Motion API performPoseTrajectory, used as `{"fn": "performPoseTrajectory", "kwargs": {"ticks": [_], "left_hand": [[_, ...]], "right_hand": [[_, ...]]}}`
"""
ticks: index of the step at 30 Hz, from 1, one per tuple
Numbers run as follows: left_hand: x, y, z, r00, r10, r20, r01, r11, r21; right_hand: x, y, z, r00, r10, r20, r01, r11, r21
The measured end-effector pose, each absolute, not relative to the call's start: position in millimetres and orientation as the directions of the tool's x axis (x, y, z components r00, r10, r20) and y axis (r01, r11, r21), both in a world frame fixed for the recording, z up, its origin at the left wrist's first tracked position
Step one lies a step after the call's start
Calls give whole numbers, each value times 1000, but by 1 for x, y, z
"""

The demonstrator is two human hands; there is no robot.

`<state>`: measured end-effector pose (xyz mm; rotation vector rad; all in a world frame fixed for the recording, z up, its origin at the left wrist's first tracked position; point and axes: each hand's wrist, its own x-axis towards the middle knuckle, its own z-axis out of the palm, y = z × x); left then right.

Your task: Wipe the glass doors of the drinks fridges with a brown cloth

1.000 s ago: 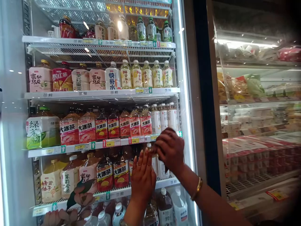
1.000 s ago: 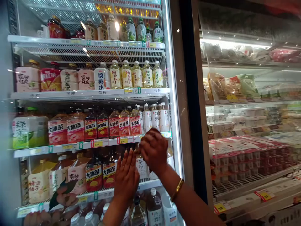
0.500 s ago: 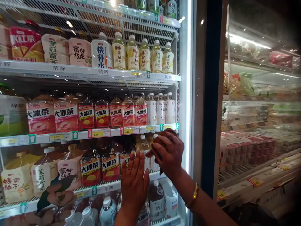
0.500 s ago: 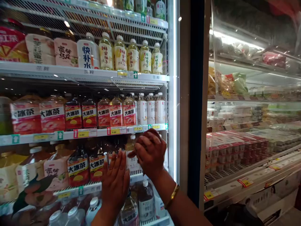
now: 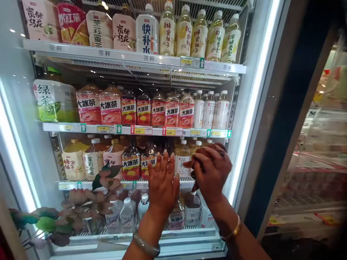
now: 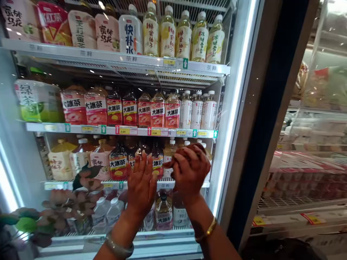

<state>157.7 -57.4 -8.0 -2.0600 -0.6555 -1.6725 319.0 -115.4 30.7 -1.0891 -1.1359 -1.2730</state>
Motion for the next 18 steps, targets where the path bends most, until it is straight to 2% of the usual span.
{"fn": "performPoseTrajectory", "kwargs": {"ticks": [3, 6, 9, 13, 14, 15, 18], "left_hand": [[144, -48, -7, 137, 127, 982, 620, -785, 15], [130, -41, -8, 117, 157, 981, 647, -761, 45], [120, -39, -11, 133, 180, 975, 659, -751, 49], [113, -42, -12, 170, 191, 967, 654, -756, 35], [111, -43, -12, 169, 188, 968, 653, -757, 33], [108, -44, -11, 165, 186, 969, 654, -756, 34], [98, -46, -8, 144, 197, 970, 673, -738, 50]], "right_hand": [[290, -104, 4, -210, -105, 972, 975, 57, 217], [293, -112, -35, -353, -7, 936, 927, 134, 351], [307, -120, -38, -325, 35, 945, 938, 134, 318], [286, -106, 13, -84, -51, 995, 994, 72, 88], [273, -99, 24, -73, -73, 995, 995, 64, 77], [260, -92, 30, -94, -85, 992, 993, 66, 100], [233, -80, 18, -264, -56, 963, 955, 128, 269]]}}
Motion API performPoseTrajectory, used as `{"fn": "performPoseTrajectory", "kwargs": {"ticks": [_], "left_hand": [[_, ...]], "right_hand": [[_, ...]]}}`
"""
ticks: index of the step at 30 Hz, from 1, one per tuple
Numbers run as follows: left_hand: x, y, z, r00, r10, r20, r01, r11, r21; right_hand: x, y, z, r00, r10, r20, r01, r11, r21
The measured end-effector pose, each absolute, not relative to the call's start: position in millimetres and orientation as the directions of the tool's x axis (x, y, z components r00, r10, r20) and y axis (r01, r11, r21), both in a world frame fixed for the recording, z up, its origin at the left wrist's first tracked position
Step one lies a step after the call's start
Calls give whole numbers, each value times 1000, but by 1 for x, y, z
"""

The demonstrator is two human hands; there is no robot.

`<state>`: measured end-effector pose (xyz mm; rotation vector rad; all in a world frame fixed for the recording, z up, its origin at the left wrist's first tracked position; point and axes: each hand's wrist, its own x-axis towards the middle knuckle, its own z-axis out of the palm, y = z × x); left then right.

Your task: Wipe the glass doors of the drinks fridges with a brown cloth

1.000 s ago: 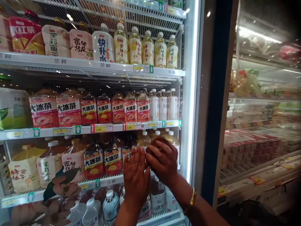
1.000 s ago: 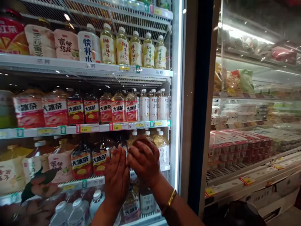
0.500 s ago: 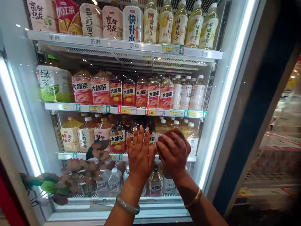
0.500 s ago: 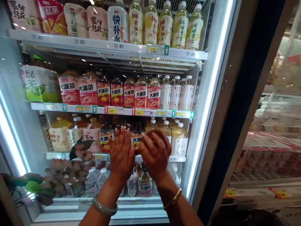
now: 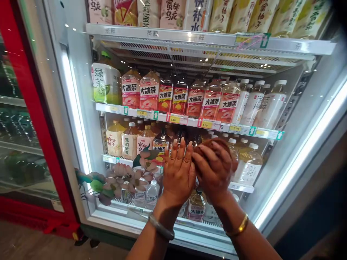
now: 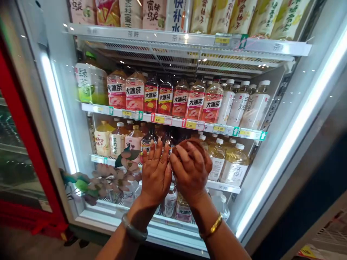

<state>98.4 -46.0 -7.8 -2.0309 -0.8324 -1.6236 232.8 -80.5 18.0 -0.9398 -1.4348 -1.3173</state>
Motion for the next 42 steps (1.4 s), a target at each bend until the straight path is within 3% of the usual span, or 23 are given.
{"fn": "performPoseTrajectory", "kwargs": {"ticks": [3, 5, 7, 11, 14, 17, 19, 22, 27, 30, 35, 42], "left_hand": [[86, -46, -9, 116, 218, 969, 697, -713, 77], [79, -45, -11, 106, 222, 969, 706, -703, 84], [74, -44, -14, 112, 220, 969, 707, -703, 78], [65, -42, -18, 127, 223, 967, 708, -703, 69], [56, -40, -18, 116, 227, 967, 715, -694, 77], [45, -37, -17, 87, 242, 966, 732, -674, 103], [39, -36, -18, 73, 251, 965, 742, -660, 116], [31, -34, -20, 75, 267, 961, 751, -649, 121], [20, -29, -21, 66, 261, 963, 765, -633, 119], [12, -24, -20, 48, 248, 968, 774, -621, 121], [2, -22, -19, 42, 266, 963, 774, -619, 137], [-2, -24, -20, 73, 265, 961, 772, -626, 114]], "right_hand": [[236, -88, -16, -383, 4, 924, 901, 223, 373], [247, -96, -27, -384, 40, 922, 903, 224, 366], [252, -101, -20, -300, 52, 953, 941, 181, 286], [226, -88, 21, -67, -32, 997, 990, 119, 70], [197, -71, 23, -174, -38, 984, 977, 120, 177], [191, -71, -8, -360, 10, 933, 913, 208, 351], [203, -79, -29, -419, 51, 907, 884, 251, 394], [221, -89, -29, -384, 82, 920, 906, 226, 358], [190, -69, 29, -208, -24, 978, 970, 120, 209], [156, -53, 38, -288, -37, 957, 944, 158, 290], [159, -60, 0, -477, 44, 878, 848, 286, 447], [154, -49, 32, -380, -33, 925, 906, 191, 379]]}}
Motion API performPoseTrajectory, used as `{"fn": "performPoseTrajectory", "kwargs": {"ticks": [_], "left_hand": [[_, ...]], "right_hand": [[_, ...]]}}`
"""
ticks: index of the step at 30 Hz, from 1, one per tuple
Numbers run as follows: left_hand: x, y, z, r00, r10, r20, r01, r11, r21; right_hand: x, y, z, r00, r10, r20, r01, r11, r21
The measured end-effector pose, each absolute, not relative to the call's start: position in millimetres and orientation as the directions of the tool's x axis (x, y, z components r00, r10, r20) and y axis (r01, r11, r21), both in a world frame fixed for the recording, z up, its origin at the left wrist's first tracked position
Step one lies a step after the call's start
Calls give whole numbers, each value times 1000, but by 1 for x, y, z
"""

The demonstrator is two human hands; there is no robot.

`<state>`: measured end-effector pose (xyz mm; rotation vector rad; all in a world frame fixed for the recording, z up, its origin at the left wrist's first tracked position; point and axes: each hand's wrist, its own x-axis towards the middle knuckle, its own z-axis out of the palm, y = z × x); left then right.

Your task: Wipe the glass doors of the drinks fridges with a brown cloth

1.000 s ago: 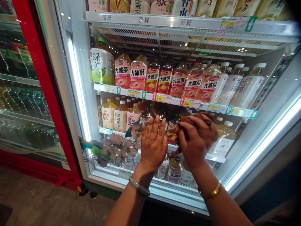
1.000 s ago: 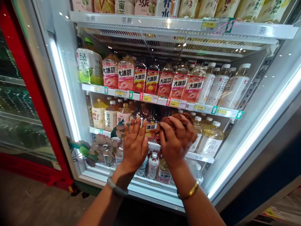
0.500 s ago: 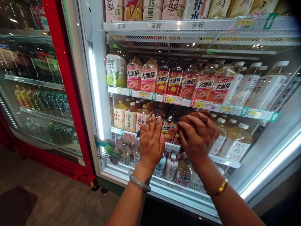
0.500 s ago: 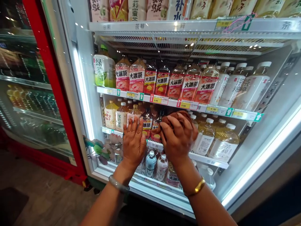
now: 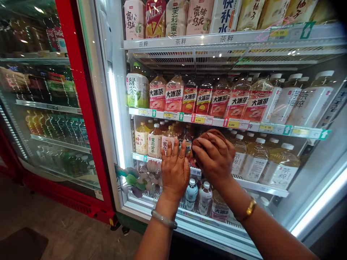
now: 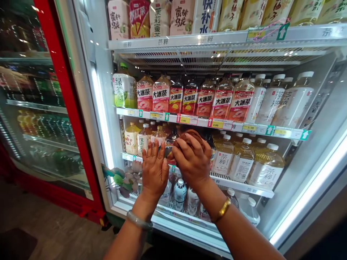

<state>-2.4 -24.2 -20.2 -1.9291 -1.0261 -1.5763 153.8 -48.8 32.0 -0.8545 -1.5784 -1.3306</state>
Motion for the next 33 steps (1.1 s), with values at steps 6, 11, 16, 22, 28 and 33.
{"fn": "performPoseTrajectory", "kwargs": {"ticks": [6, 11, 16, 22, 28, 33], "left_hand": [[-16, -17, -18, -22, 205, 978, 720, -676, 158], [-22, -14, -18, -13, 263, 965, 726, -661, 190], [-20, -12, -16, -53, 241, 969, 715, -669, 205], [-21, -11, -11, -100, 187, 977, 672, -712, 205], [-21, -15, -11, -54, 231, 971, 671, -712, 207], [-6, -21, -11, -26, 240, 970, 657, -728, 198]], "right_hand": [[115, -31, 27, -512, -84, 855, 823, 238, 516], [148, -54, 9, -602, 9, 798, 769, 274, 577], [141, -45, 47, -426, 10, 904, 886, 206, 415], [108, -24, 33, -620, -79, 780, 725, 322, 609], [172, -61, 5, -705, -13, 709, 662, 345, 665], [216, -73, 47, -530, 10, 848, 837, 169, 521]]}}
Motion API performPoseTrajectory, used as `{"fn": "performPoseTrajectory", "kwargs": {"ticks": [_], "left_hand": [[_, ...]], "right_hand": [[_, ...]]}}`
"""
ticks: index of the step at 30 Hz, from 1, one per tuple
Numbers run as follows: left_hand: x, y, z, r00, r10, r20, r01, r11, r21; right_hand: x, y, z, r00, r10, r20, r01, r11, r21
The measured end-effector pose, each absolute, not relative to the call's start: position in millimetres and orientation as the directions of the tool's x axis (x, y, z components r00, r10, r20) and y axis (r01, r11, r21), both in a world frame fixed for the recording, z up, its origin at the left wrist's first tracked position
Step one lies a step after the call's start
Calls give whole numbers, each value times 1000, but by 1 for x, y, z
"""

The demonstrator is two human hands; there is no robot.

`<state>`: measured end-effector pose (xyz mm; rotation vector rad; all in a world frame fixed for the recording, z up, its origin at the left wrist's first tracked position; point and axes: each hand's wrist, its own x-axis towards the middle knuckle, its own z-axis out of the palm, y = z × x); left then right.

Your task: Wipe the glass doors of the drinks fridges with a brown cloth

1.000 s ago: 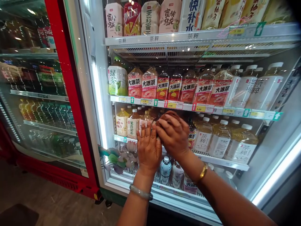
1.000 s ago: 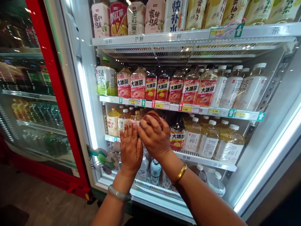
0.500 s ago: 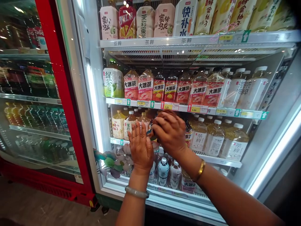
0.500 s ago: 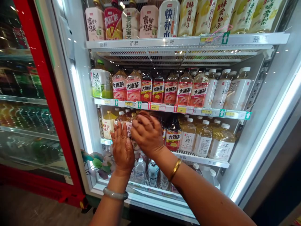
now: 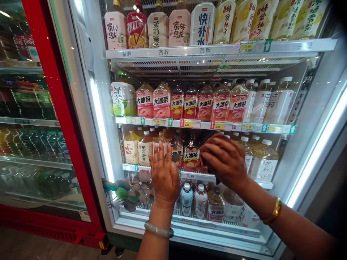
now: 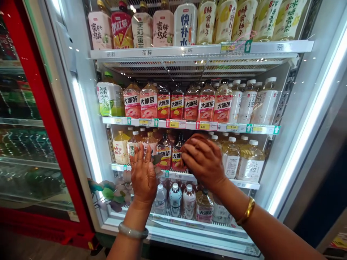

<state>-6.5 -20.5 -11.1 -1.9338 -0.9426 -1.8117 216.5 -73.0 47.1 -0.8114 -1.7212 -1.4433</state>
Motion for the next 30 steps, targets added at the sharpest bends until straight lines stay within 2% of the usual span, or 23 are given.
{"fn": "performPoseTrajectory", "kwargs": {"ticks": [3, 5, 10, 15, 17, 19, 22, 24, 26, 28, 30], "left_hand": [[7, -24, -9, -3, 236, 972, 645, -742, 183], [16, -25, -7, -6, 223, 975, 636, -752, 176], [34, -21, -8, -28, 194, 981, 619, -767, 170], [53, -21, -10, -8, 230, 973, 613, -768, 186], [62, -24, -9, -21, 225, 974, 612, -768, 190], [71, -28, -6, -16, 201, 979, 609, -775, 169], [85, -34, -1, 21, 168, 985, 593, -796, 123], [95, -38, 1, 43, 158, 987, 586, -803, 103], [105, -39, 1, 55, 150, 987, 579, -810, 91], [114, -39, 0, 47, 152, 987, 568, -817, 99], [122, -39, -2, 27, 159, 987, 565, -817, 116]], "right_hand": [[203, -61, 72, -435, -73, 898, 893, 90, 440], [185, -53, 75, -456, -98, 885, 880, 98, 465], [174, -57, 32, -573, -38, 819, 791, 234, 565], [236, -95, -16, -622, 41, 782, 756, 290, 586], [266, -108, -13, -570, 59, 820, 802, 259, 539], [286, -112, 3, -444, 60, 894, 887, 171, 429], [285, -104, 40, -179, -13, 984, 982, 58, 180], [268, -93, 57, -120, -77, 990, 991, 56, 124], [251, -83, 58, -226, -104, 968, 970, 63, 233], [243, -78, 43, -340, -86, 936, 931, 108, 349], [248, -82, 19, -391, -53, 919, 907, 145, 395]]}}
